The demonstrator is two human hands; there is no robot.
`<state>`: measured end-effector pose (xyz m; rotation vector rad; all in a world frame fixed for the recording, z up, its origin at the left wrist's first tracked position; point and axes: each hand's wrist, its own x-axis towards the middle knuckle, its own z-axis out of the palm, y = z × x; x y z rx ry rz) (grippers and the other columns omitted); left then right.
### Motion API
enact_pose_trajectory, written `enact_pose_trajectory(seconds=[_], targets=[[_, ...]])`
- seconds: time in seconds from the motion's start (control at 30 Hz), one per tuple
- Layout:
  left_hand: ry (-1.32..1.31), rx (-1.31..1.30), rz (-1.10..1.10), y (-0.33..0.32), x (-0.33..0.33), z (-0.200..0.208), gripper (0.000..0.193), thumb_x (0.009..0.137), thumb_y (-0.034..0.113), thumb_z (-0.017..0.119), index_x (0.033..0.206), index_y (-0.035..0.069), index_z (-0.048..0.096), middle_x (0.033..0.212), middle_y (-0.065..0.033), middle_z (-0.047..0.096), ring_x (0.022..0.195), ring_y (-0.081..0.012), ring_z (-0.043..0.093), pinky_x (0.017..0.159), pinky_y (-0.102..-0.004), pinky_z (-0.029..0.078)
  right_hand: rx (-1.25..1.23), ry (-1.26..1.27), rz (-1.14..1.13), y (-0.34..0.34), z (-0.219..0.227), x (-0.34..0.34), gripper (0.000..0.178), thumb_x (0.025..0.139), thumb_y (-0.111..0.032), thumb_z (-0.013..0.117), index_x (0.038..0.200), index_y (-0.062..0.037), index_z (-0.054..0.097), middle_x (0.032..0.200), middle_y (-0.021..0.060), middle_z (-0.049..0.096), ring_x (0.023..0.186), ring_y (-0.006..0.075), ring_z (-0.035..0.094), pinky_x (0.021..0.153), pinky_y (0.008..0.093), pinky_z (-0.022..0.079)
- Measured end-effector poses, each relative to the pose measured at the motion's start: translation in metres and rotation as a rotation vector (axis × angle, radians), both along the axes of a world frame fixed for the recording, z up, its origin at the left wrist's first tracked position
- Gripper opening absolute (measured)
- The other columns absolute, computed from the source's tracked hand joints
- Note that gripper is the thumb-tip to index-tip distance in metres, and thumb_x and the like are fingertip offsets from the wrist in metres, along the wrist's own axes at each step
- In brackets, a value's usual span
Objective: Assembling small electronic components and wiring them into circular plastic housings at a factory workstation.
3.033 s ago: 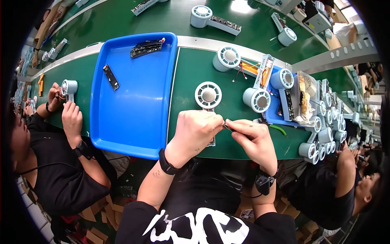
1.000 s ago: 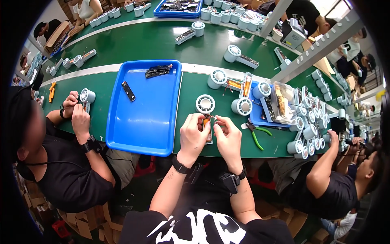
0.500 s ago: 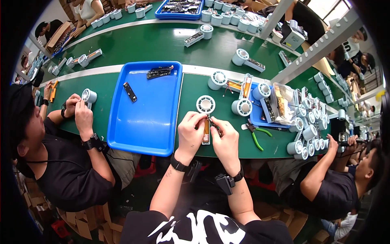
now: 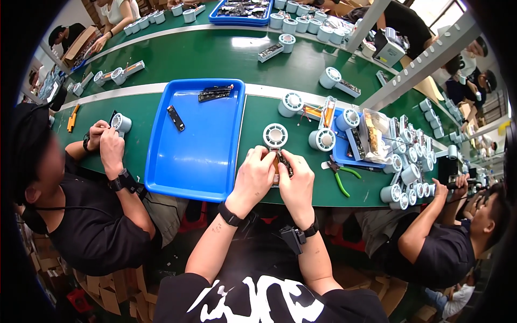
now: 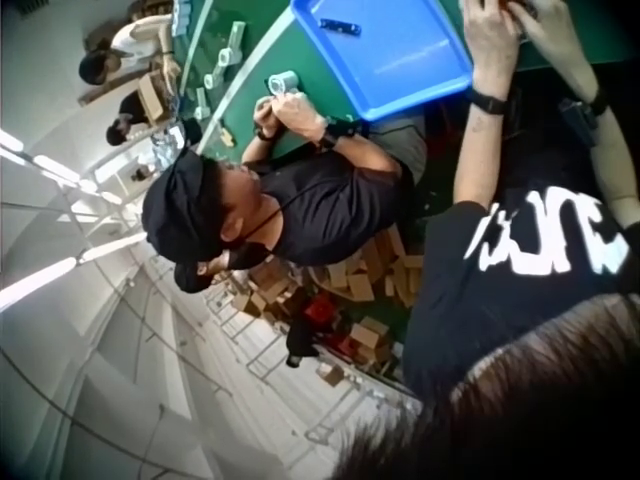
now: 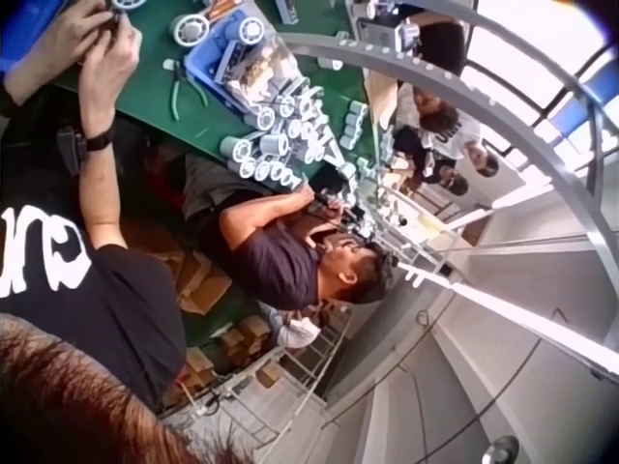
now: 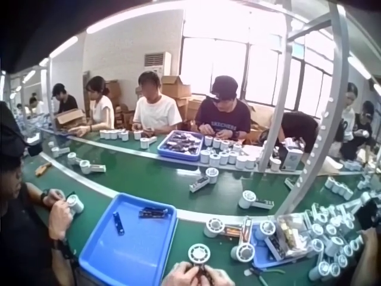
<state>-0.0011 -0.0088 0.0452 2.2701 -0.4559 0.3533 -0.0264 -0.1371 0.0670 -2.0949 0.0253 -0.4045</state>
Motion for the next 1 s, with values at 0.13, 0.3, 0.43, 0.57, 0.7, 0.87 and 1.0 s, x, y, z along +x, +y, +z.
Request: enact_pose_trajectory(seconds=[0.13, 0.3, 0.43, 0.57, 0.7, 0.87, 1.0], targets=[[0.125, -0.455, 0.099, -0.010, -0.012, -0.006, 0.026, 0.090, -0.001, 0.064, 0.115, -0.003, 0.069, 0.099, -0.0160, 0.070, 0.087, -0.0359, 0.070, 0.078, -0.0418, 0.057, -0.071, -0.011, -0.031, 0.000, -0.005, 0.000, 0.029, 0.092, -0.002, 0.067, 0.120, 0.0014, 0.071, 0.105, 0.0192, 0.071, 0.088, 0.0338, 0.070, 0.078, 0.0387, 0.056], [0.236, -0.571, 0.109, -0.009, -0.013, -0.022, 0.029, 0.092, -0.007, 0.061, 0.120, -0.004, 0.070, 0.105, -0.0193, 0.075, 0.086, -0.0273, 0.076, 0.079, -0.0329, 0.061, -0.182, -0.009, -0.058, 0.012, -0.006, -0.001, 0.030, 0.091, -0.003, 0.066, 0.121, -0.0007, 0.072, 0.105, 0.0177, 0.068, 0.099, 0.0354, 0.065, 0.084, 0.0439, 0.053], [0.153, -0.442, 0.105, -0.009, -0.014, -0.027, 0.030, 0.092, -0.007, 0.061, 0.120, -0.004, 0.070, 0.102, -0.0184, 0.075, 0.087, -0.0268, 0.076, 0.078, -0.0331, 0.061, -0.351, -0.153, -0.087, 0.013, -0.018, 0.002, 0.029, 0.089, -0.001, 0.068, 0.118, -0.0023, 0.074, 0.115, 0.0154, 0.070, 0.103, 0.0355, 0.064, 0.089, 0.0432, 0.053], [0.189, -0.488, 0.067, -0.008, -0.011, -0.028, 0.030, 0.091, -0.007, 0.061, 0.120, -0.005, 0.070, 0.101, -0.0184, 0.075, 0.086, -0.0275, 0.076, 0.076, -0.0335, 0.060, -0.373, -0.198, -0.054, 0.004, -0.021, 0.007, 0.032, 0.089, -0.002, 0.067, 0.121, -0.0019, 0.072, 0.119, 0.0171, 0.070, 0.105, 0.0373, 0.063, 0.092, 0.0428, 0.052], [0.111, -0.456, 0.056, -0.010, -0.011, -0.026, 0.031, 0.091, -0.005, 0.061, 0.120, -0.004, 0.070, 0.099, -0.0185, 0.074, 0.084, -0.0298, 0.075, 0.074, -0.0348, 0.059, -0.299, -0.171, -0.003, 0.002, -0.025, 0.010, 0.033, 0.089, -0.003, 0.067, 0.122, -0.0017, 0.071, 0.127, 0.0170, 0.069, 0.110, 0.0359, 0.064, 0.096, 0.0429, 0.051], [0.158, -0.455, 0.057, -0.005, -0.016, -0.020, 0.026, 0.090, -0.003, 0.063, 0.114, -0.005, 0.071, 0.099, -0.0209, 0.072, 0.082, -0.0358, 0.072, 0.072, -0.0399, 0.058, -0.342, -0.229, 0.005, 0.003, -0.034, 0.009, 0.034, 0.089, -0.002, 0.068, 0.122, -0.0011, 0.071, 0.128, 0.0173, 0.070, 0.114, 0.0377, 0.064, 0.097, 0.0441, 0.052], [0.095, -0.485, 0.043, -0.003, -0.019, -0.019, 0.025, 0.090, -0.002, 0.064, 0.114, -0.005, 0.071, 0.098, -0.0209, 0.073, 0.080, -0.0357, 0.072, 0.072, -0.0398, 0.058, -0.445, -0.285, 0.066, 0.000, -0.036, 0.006, 0.042, 0.089, -0.003, 0.068, 0.130, 0.0016, 0.065, 0.131, 0.0215, 0.067, 0.118, 0.0390, 0.065, 0.099, 0.0442, 0.053]])
